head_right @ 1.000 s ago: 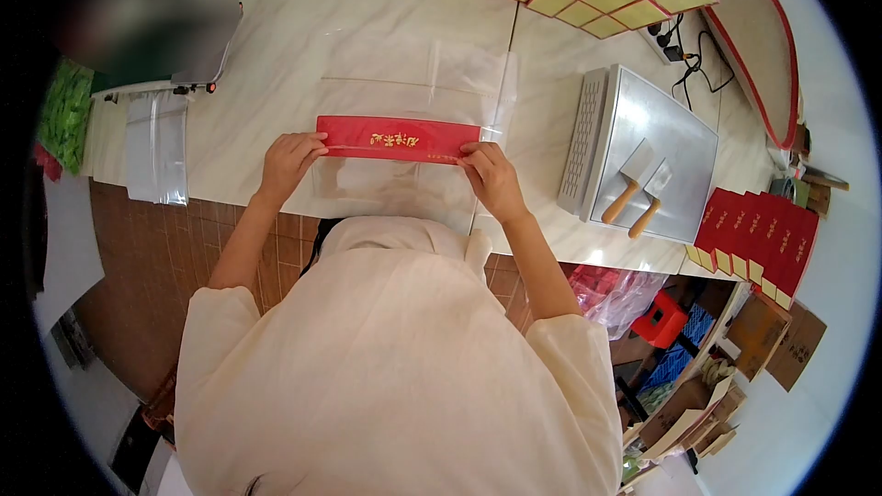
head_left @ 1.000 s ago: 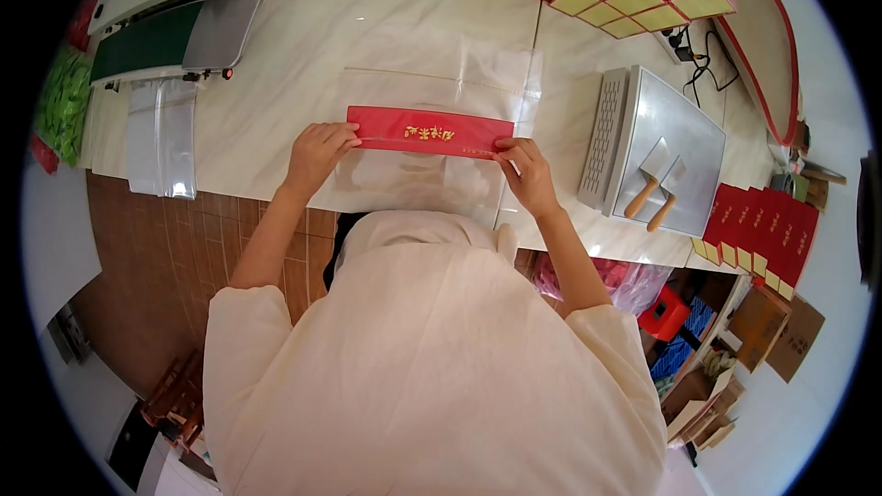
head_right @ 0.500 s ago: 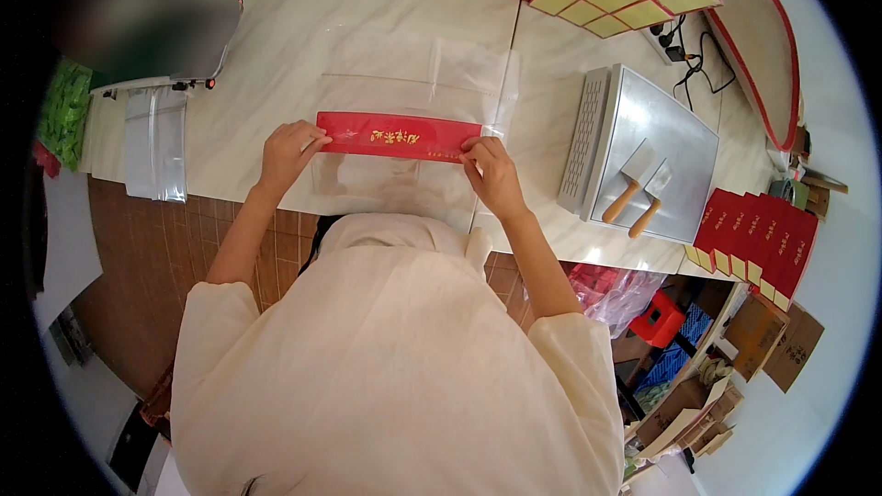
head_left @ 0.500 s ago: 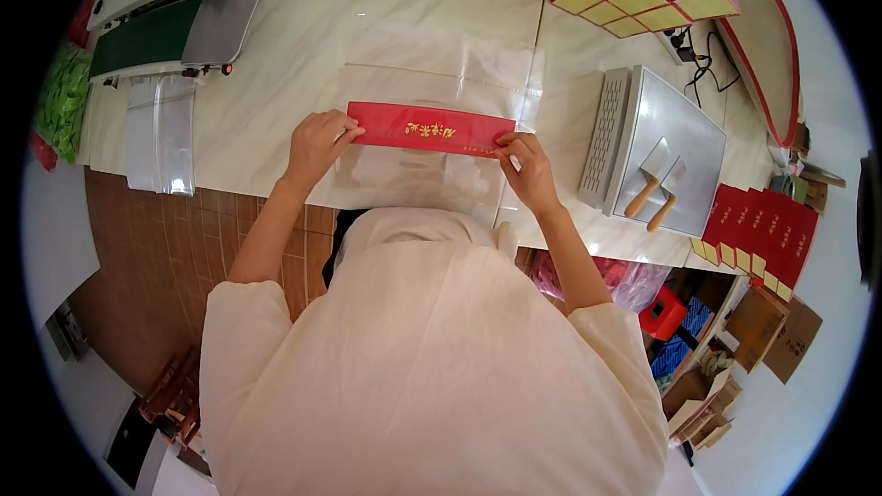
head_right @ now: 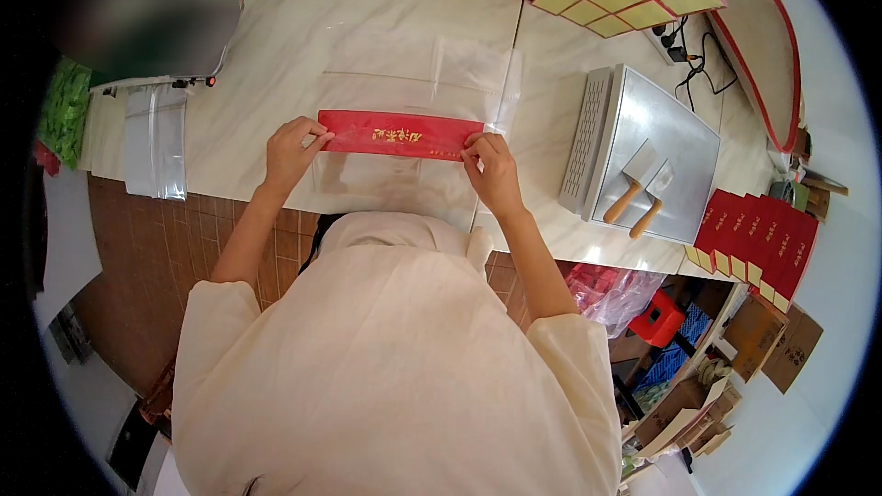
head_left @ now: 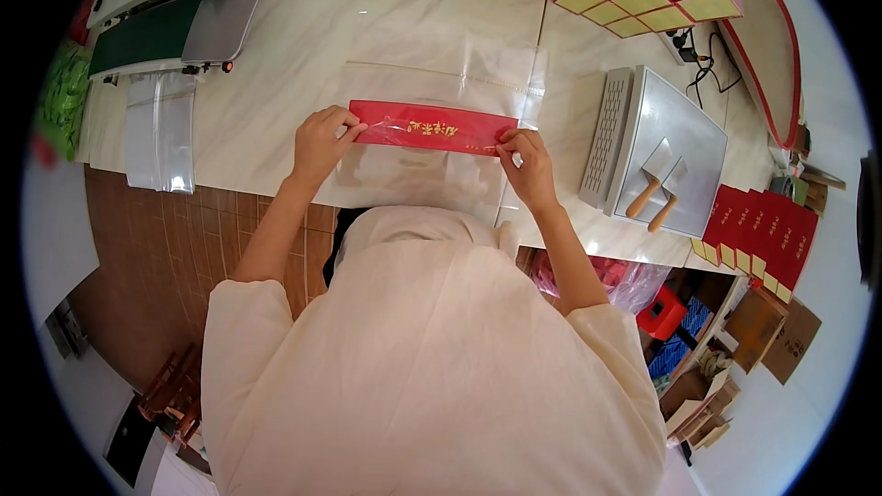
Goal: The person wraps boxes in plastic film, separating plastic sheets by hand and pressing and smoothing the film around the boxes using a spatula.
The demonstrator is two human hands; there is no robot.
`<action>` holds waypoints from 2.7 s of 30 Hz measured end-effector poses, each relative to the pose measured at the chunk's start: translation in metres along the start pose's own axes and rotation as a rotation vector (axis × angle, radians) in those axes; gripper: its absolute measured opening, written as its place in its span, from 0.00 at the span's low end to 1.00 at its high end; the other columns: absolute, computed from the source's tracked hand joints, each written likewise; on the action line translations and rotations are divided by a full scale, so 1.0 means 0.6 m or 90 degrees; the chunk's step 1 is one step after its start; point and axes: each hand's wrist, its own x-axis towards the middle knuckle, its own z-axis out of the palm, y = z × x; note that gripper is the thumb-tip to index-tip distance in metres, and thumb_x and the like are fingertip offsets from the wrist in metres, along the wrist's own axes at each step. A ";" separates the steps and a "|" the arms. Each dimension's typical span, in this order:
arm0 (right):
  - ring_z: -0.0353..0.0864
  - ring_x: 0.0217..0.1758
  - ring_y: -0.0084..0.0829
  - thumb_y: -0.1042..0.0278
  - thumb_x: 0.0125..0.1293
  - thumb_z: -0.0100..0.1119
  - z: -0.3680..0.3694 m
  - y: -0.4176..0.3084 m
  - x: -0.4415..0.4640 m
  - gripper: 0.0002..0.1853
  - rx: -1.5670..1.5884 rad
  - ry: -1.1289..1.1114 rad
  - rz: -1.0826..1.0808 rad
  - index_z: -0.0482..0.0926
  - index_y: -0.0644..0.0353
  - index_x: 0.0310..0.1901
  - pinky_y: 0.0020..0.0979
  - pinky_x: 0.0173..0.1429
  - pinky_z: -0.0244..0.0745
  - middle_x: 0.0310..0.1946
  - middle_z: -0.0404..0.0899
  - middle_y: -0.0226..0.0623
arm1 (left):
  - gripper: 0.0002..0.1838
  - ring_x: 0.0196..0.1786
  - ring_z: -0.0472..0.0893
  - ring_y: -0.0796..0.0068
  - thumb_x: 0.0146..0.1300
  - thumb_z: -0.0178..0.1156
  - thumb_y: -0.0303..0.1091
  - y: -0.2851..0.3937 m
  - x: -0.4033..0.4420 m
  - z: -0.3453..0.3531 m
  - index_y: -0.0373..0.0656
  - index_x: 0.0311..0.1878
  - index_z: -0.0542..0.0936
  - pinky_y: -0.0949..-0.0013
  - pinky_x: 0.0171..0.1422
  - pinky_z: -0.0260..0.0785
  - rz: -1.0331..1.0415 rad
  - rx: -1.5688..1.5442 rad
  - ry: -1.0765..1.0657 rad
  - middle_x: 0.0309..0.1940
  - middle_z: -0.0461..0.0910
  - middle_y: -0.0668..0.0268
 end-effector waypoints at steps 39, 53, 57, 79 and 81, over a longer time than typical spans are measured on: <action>0.77 0.39 0.43 0.79 0.56 0.63 -0.045 0.017 0.003 0.07 -0.143 0.214 0.112 0.77 0.61 0.36 0.40 0.45 0.72 0.34 0.78 0.40 | 0.08 0.36 0.80 0.66 0.54 0.70 0.25 0.007 -0.009 0.017 0.38 0.31 0.77 0.66 0.43 0.73 -0.066 -0.048 0.035 0.31 0.81 0.64; 0.73 0.50 0.41 0.77 0.57 0.56 0.158 -0.121 0.006 0.28 -0.160 -0.177 -0.189 0.72 0.61 0.63 0.41 0.52 0.71 0.47 0.73 0.42 | 0.09 0.34 0.80 0.65 0.53 0.70 0.26 -0.003 -0.012 0.022 0.38 0.31 0.78 0.66 0.42 0.73 -0.066 -0.064 0.067 0.29 0.80 0.64; 0.73 0.50 0.41 0.75 0.59 0.53 0.174 -0.119 0.016 0.30 -0.231 -0.191 -0.171 0.69 0.61 0.66 0.38 0.50 0.70 0.47 0.73 0.45 | 0.09 0.34 0.80 0.66 0.53 0.70 0.27 0.007 -0.008 0.016 0.39 0.30 0.77 0.65 0.41 0.73 -0.064 -0.069 0.054 0.29 0.80 0.65; 0.73 0.41 0.41 0.81 0.55 0.53 0.196 -0.133 0.048 0.33 -0.242 -0.168 -0.095 0.70 0.57 0.67 0.39 0.45 0.71 0.36 0.72 0.41 | 0.10 0.38 0.78 0.80 0.71 0.60 0.37 -0.128 -0.067 -0.011 0.40 0.44 0.78 0.74 0.45 0.70 -0.406 -0.141 0.200 0.33 0.82 0.70; 0.73 0.41 0.41 0.81 0.55 0.53 0.199 -0.130 0.047 0.33 -0.237 -0.145 -0.106 0.70 0.57 0.67 0.39 0.44 0.71 0.35 0.72 0.41 | 0.10 0.34 0.78 0.77 0.70 0.60 0.38 -0.129 -0.061 -0.015 0.41 0.44 0.79 0.72 0.43 0.70 -0.386 -0.146 0.236 0.31 0.82 0.68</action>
